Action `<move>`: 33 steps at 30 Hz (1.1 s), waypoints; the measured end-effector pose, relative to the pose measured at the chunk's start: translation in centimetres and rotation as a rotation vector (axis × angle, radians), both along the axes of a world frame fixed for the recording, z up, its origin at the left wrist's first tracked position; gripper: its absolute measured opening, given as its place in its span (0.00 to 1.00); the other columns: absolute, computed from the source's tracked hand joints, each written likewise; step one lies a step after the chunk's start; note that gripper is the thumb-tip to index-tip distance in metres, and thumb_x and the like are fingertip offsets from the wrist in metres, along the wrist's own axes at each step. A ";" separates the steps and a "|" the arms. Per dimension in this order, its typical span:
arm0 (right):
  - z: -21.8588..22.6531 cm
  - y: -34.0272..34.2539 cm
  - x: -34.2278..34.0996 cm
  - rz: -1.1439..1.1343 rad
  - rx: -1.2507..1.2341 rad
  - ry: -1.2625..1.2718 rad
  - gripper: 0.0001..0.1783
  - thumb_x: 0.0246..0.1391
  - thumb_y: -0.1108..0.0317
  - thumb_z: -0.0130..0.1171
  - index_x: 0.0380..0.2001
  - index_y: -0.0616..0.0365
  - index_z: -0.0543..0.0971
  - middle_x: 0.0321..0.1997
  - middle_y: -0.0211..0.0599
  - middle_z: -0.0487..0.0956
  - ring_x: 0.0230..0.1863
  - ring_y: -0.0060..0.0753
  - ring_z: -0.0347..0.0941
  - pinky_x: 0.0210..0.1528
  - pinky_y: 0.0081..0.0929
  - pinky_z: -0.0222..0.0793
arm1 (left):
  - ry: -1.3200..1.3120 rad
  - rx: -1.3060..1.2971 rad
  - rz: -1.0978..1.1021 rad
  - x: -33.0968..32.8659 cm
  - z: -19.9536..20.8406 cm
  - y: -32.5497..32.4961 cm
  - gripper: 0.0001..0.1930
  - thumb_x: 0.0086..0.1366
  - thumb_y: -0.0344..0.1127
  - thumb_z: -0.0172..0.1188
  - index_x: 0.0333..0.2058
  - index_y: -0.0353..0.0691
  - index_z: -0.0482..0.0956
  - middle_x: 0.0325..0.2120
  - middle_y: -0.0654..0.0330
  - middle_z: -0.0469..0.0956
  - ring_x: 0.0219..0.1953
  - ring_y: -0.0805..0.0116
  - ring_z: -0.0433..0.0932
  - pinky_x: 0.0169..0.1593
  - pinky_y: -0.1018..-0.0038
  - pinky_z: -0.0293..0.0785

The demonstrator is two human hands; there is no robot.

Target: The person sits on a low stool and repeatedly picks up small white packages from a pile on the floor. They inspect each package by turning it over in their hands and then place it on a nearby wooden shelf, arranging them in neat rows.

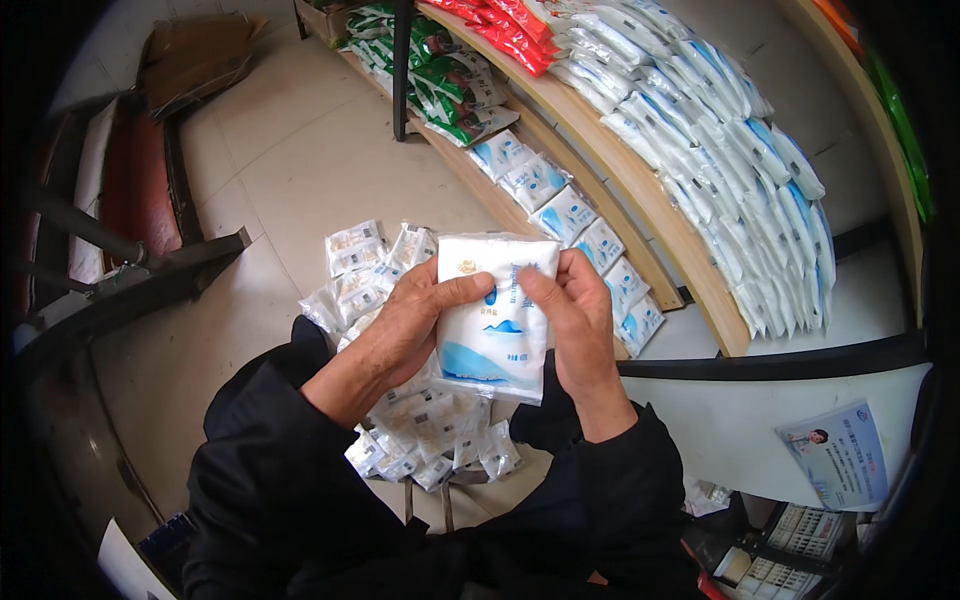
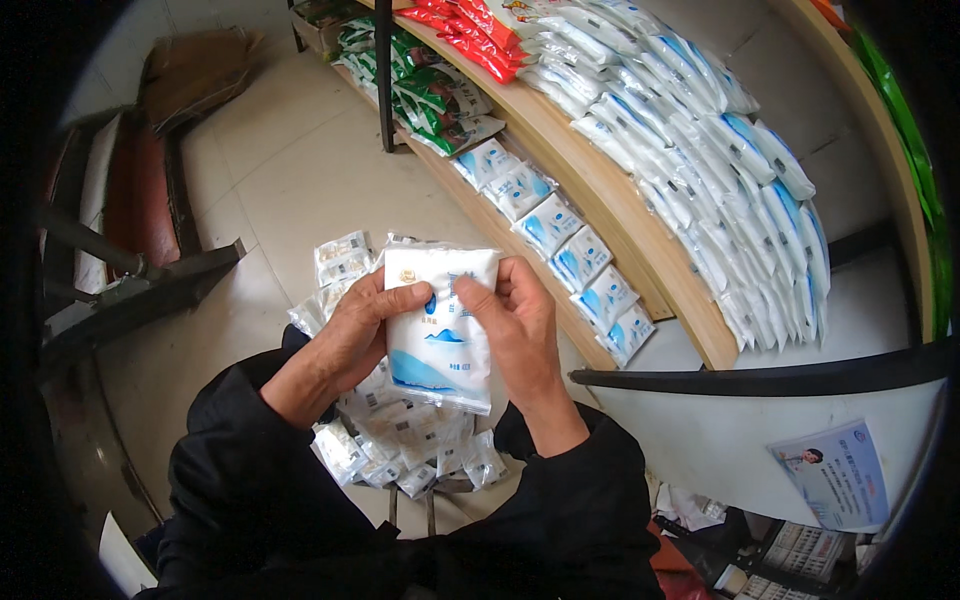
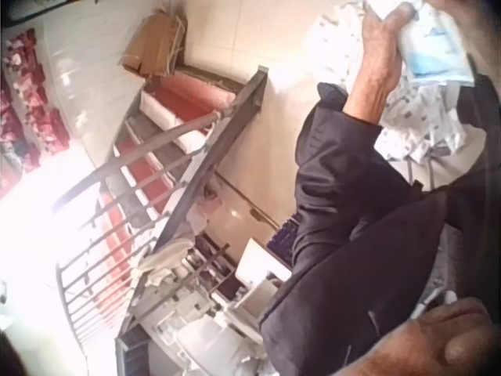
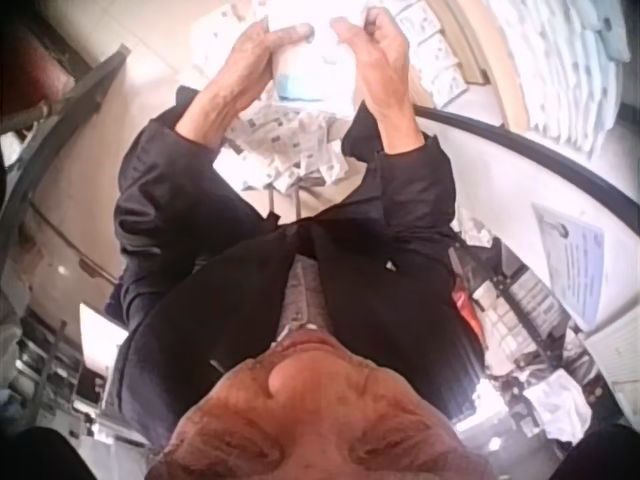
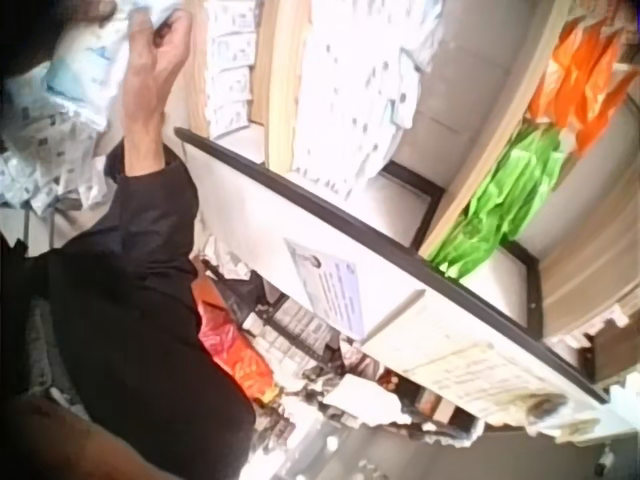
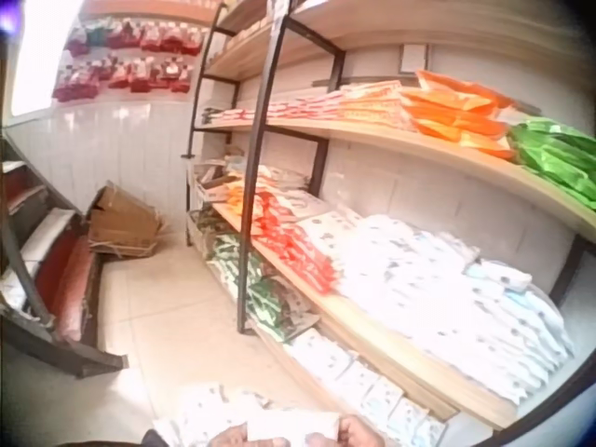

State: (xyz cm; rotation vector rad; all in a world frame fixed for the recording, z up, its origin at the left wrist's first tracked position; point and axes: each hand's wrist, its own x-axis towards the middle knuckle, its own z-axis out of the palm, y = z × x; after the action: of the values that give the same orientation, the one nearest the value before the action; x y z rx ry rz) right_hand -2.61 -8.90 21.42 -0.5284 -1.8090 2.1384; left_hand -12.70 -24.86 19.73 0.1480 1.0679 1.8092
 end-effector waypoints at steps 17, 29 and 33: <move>-3.5 -2.0 -2.3 -0.103 -0.514 -0.109 0.19 0.68 0.51 0.57 0.47 0.57 0.78 0.45 0.32 0.79 0.48 0.25 0.75 0.50 0.28 0.74 | 0.117 -0.166 0.132 1.5 2.2 -0.8 0.24 0.70 0.44 0.63 0.57 0.37 0.71 0.44 0.50 0.81 0.42 0.61 0.84 0.44 0.66 0.85; -1.7 -2.6 -1.9 0.099 -0.133 -0.025 0.23 0.61 0.57 0.69 0.47 0.64 0.74 0.42 0.37 0.80 0.42 0.19 0.77 0.43 0.20 0.75 | -0.246 0.027 0.152 -0.2 0.1 -1.4 0.34 0.72 0.58 0.54 0.64 0.34 0.66 0.53 0.46 0.78 0.52 0.52 0.83 0.54 0.56 0.84; -2.3 -1.6 -2.0 0.079 -0.033 0.000 0.21 0.63 0.56 0.68 0.45 0.63 0.75 0.38 0.35 0.80 0.38 0.16 0.75 0.39 0.18 0.74 | -0.207 0.079 0.167 0.1 -0.3 -1.2 0.31 0.72 0.49 0.59 0.63 0.33 0.66 0.53 0.46 0.78 0.53 0.54 0.82 0.54 0.56 0.84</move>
State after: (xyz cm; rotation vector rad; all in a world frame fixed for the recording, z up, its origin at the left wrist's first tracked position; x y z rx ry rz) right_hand -4.59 -10.53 19.12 -0.4727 -1.8260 2.2236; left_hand -12.63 -26.05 19.47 -0.0834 0.8844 1.9695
